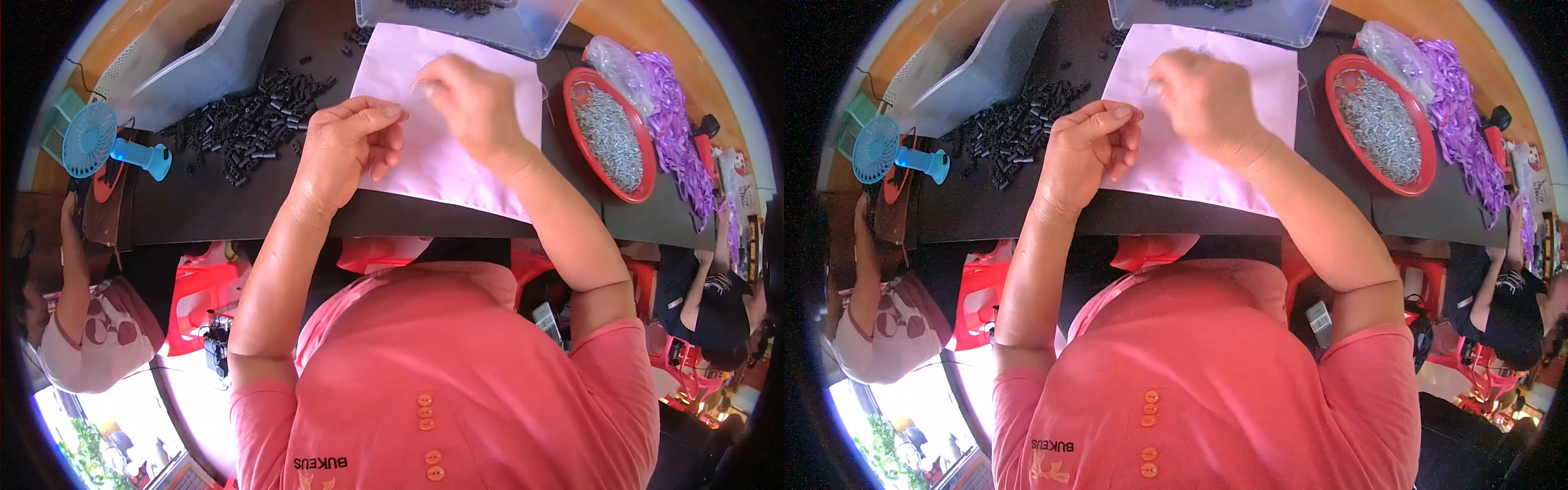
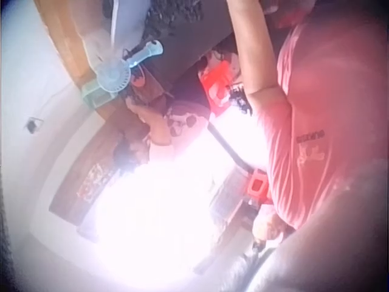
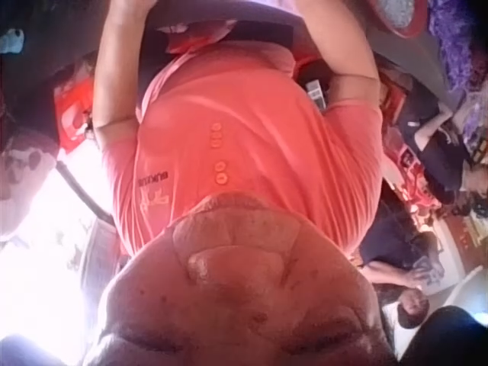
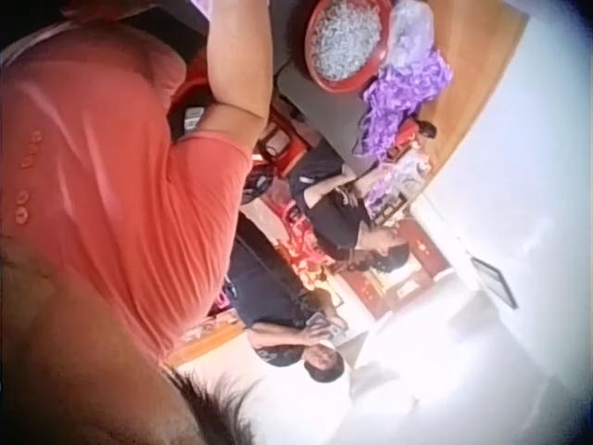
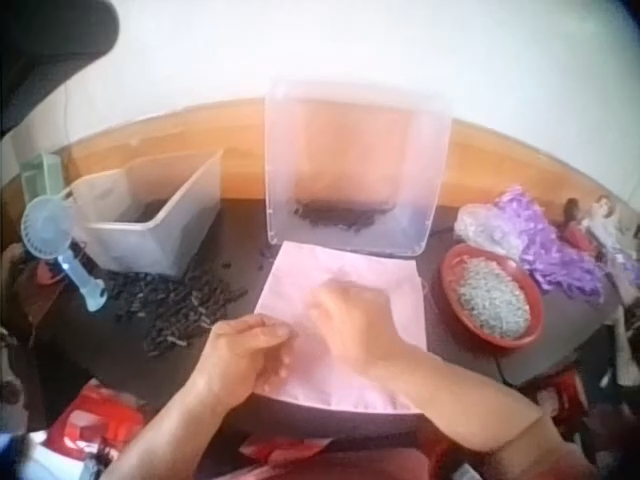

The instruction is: The person assembles small black plastic connectors by hand at a workstation.

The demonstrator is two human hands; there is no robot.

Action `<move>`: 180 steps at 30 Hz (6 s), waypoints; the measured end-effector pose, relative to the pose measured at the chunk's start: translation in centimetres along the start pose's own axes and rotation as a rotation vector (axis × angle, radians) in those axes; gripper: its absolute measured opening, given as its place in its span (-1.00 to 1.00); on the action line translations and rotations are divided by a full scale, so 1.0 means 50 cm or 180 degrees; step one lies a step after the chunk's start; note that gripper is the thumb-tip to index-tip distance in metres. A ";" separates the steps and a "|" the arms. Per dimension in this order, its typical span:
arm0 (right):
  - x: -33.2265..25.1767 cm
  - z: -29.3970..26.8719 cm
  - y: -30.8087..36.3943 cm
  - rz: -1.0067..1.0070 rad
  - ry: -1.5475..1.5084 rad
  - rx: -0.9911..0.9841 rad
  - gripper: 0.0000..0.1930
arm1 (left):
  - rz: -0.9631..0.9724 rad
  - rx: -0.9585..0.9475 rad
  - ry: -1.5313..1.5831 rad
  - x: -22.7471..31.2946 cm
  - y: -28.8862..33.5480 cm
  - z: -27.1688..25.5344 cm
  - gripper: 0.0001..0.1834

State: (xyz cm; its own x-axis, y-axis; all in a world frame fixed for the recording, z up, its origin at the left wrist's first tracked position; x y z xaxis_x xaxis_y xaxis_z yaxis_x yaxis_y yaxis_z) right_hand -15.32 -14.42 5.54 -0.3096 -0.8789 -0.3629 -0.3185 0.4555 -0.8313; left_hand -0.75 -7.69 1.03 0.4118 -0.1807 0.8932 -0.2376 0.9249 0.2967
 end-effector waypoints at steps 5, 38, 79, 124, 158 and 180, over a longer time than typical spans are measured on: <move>0.148 -0.078 -0.063 0.0648 0.1882 -0.0525 -0.84 | 0.0156 -0.0038 -0.0362 -0.006 0.000 0.003 -0.84; 0.160 0.051 -0.079 0.0561 0.1143 -0.1244 -0.79 | 0.0365 -0.0197 -0.0751 -0.013 0.001 0.008 -0.88; 0.088 0.007 0.001 -0.0378 0.0873 -0.1429 -0.84 | 0.0573 -0.0189 -0.0992 -0.012 0.002 0.013 -0.85; -0.012 0.032 -0.006 0.1585 -0.1671 -0.0874 -0.92 | 0.1043 0.0499 -0.0394 0.038 0.022 -0.032 -0.83; 0.006 0.006 0.020 0.1690 -0.2010 -0.0758 -0.93 | 0.1129 0.0224 -0.0507 0.048 0.044 -0.029 -0.89; 0.007 0.002 0.001 0.1349 -0.1433 -0.0789 -0.93 | 0.0501 -0.0011 0.0028 -0.005 -0.008 0.016 -0.84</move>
State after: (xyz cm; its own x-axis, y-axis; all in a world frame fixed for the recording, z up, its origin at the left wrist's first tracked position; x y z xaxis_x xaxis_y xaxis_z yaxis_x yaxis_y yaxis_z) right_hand -15.36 -14.74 5.31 -0.0662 -0.5655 -0.8221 -0.4647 0.7466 -0.4761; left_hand -1.46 -8.29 0.97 0.3772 -0.0304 0.9256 -0.2967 0.9428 0.1519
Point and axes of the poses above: each hand's wrist, its own y-axis away from the middle knuckle, its own z-axis out of the palm, x = y × z, the point moved 5 cm from there along -y, towards the middle knuckle, and after that the axes turned 13 degrees about x, right-handed, at the moved point
